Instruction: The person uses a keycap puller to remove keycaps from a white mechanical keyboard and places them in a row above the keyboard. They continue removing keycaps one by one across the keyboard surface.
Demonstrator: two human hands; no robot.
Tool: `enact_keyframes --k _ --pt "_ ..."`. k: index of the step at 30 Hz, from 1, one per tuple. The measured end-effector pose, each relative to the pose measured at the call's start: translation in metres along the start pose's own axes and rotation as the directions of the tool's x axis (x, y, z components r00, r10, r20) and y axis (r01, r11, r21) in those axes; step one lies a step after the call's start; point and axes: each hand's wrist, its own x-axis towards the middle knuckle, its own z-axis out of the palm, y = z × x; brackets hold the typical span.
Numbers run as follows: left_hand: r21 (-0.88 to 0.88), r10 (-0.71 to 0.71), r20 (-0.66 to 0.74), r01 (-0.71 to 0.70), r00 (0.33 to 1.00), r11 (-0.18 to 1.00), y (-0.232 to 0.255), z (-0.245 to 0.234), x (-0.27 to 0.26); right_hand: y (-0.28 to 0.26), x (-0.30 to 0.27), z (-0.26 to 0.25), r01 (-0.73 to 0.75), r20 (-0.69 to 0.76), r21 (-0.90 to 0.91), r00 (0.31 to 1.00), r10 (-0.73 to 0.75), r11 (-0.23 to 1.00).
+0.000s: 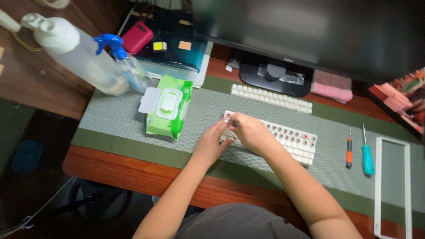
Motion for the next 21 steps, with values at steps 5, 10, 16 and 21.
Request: enact_keyframes --k 5,10,16,21 --pt "-0.088 0.072 -0.12 -0.083 0.99 0.993 0.002 -0.004 -0.001 -0.005 0.002 0.003 0.088 -0.002 -0.06 0.996 -0.089 0.994" --pt "-0.272 -0.043 -0.25 -0.027 0.967 0.962 -0.005 0.004 0.001 -0.012 -0.014 0.009 0.139 -0.052 -0.06 0.989 -0.142 0.989" --pt "-0.412 -0.35 -0.174 0.255 0.92 0.875 -0.002 0.01 0.012 -0.015 -0.022 0.006 0.253 -0.114 -0.133 0.956 -0.269 0.958" --pt "-0.615 -0.426 -0.053 0.307 0.903 0.726 0.004 0.01 0.02 -0.016 -0.029 0.001 0.242 -0.103 -0.167 0.96 -0.261 0.956"
